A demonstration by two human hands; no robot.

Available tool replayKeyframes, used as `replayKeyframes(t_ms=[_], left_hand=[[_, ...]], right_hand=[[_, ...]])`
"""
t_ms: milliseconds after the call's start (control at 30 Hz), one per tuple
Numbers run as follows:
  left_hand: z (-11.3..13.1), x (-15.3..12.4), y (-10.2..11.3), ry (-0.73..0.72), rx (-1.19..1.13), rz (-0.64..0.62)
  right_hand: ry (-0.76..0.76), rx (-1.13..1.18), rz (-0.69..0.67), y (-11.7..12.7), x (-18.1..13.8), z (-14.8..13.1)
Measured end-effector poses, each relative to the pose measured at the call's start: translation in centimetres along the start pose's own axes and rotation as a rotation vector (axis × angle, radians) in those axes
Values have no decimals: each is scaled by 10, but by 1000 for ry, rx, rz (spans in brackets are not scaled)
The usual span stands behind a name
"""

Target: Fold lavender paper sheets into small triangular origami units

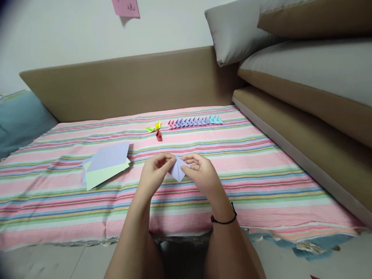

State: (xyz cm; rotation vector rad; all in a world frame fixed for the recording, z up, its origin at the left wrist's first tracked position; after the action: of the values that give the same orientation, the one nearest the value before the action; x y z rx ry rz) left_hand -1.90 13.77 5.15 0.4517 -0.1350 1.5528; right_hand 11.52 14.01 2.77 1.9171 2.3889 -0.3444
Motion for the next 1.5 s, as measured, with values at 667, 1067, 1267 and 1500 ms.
replayKeyframes(t_ms=[667,1067,1267,1500], left_hand=[[-42,-60,-33,-90,400,-457],[-25,-90,-24,-636,568,-700],[-19,-96,-26,-714,635,-563],[-27,-91,-20,-593,491,-524]], right_hand=[[-9,-666,-127,15,-16,54],[509,-1033,-302,6,-46,50],[620,-1110,-255,3,-49,47],[614,-1119,-266,4,-53,40]])
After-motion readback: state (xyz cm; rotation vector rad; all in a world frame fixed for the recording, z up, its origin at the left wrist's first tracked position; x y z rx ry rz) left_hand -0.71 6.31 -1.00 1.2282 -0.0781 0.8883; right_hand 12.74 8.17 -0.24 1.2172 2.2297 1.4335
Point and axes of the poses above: each hand's wrist, its own x-axis towards the middle knuckle, its own y-axis out of the back of the hand, z = x × y, the point moved 7 cm from there along x, towards the middle knuckle, and after that the axes turned 11 degrees about -y, right-handed, at the moved point
